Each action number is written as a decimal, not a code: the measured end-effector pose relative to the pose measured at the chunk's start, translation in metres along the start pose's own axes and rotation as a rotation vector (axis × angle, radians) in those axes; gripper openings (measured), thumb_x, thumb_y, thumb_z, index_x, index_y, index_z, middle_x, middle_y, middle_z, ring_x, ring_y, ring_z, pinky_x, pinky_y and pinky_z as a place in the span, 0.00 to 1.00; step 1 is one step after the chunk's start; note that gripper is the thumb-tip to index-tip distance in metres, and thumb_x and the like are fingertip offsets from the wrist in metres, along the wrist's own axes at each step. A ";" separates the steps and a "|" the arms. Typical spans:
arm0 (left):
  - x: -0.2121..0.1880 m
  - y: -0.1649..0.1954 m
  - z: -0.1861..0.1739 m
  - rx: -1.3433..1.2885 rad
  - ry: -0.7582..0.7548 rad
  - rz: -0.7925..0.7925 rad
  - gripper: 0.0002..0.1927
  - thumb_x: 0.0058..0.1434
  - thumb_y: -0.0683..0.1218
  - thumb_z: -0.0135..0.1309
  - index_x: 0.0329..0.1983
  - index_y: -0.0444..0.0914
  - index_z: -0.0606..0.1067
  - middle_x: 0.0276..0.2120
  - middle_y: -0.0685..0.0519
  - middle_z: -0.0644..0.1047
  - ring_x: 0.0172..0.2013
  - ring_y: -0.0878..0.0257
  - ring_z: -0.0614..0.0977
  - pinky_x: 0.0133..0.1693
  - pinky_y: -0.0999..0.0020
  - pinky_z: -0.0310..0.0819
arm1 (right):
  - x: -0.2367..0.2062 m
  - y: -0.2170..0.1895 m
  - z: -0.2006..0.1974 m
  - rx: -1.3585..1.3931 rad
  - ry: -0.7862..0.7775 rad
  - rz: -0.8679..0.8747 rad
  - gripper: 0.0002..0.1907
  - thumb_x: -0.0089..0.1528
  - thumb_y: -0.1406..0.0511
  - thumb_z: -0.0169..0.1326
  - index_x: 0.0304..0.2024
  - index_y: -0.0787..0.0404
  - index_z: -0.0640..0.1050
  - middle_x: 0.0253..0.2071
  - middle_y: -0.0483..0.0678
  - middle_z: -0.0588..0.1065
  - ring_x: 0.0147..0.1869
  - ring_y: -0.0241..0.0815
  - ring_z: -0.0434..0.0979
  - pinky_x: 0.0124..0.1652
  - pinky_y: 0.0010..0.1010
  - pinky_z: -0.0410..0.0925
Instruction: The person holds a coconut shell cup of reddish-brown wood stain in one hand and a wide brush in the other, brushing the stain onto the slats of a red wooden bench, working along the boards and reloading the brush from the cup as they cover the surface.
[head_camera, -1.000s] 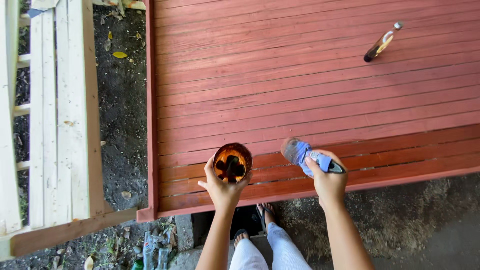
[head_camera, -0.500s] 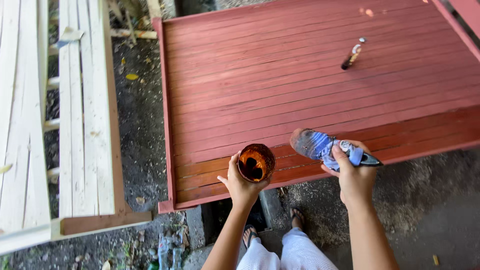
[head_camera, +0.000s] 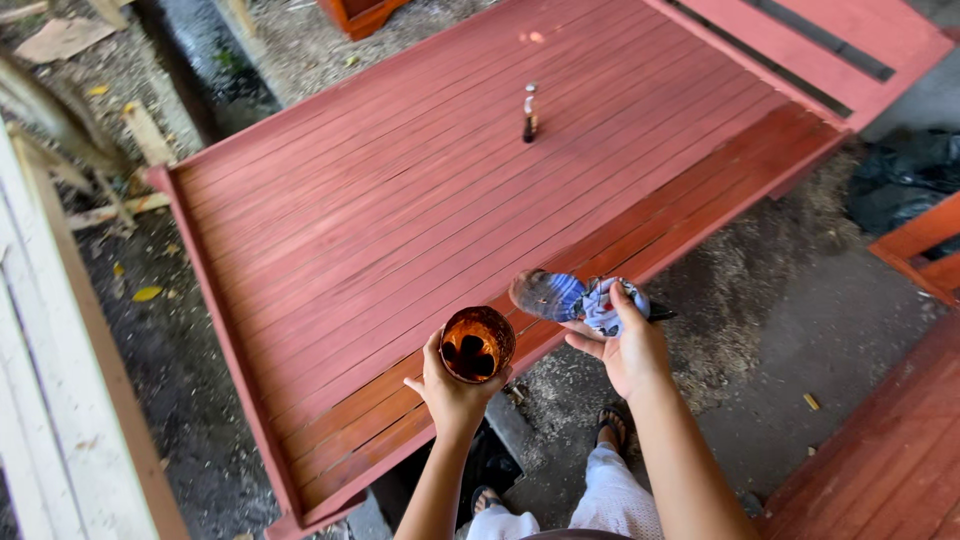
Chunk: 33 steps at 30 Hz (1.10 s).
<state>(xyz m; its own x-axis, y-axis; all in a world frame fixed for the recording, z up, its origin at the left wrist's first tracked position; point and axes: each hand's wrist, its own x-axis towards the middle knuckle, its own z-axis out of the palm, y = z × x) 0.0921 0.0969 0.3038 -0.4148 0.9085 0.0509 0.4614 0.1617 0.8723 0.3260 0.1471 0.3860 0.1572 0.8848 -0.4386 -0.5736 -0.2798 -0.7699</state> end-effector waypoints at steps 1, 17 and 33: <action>0.001 0.007 0.010 -0.010 -0.014 0.002 0.57 0.31 0.57 0.78 0.65 0.46 0.63 0.57 0.55 0.76 0.60 0.53 0.76 0.62 0.17 0.29 | 0.004 -0.006 -0.006 0.006 0.012 -0.011 0.25 0.62 0.51 0.55 0.55 0.60 0.71 0.45 0.54 0.75 0.46 0.60 0.83 0.36 0.47 0.80; 0.027 0.148 0.228 0.070 -0.190 0.119 0.60 0.29 0.59 0.79 0.66 0.46 0.61 0.59 0.54 0.75 0.61 0.51 0.74 0.61 0.18 0.28 | 0.102 -0.173 -0.100 -0.277 0.104 -0.266 0.25 0.52 0.69 0.67 0.48 0.59 0.71 0.38 0.50 0.79 0.37 0.45 0.84 0.31 0.33 0.79; 0.063 0.261 0.396 -0.002 -0.367 0.236 0.61 0.27 0.57 0.79 0.66 0.46 0.62 0.60 0.53 0.74 0.66 0.52 0.70 0.64 0.22 0.28 | 0.170 -0.318 -0.175 -0.884 0.050 -0.577 0.15 0.50 0.64 0.69 0.37 0.61 0.80 0.31 0.43 0.81 0.33 0.31 0.79 0.33 0.26 0.73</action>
<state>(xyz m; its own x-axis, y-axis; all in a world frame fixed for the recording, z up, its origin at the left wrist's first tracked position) 0.4966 0.3489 0.3422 0.0081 0.9973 0.0728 0.5083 -0.0668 0.8586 0.6762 0.3210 0.4751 0.2642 0.9594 0.0983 0.3854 -0.0115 -0.9227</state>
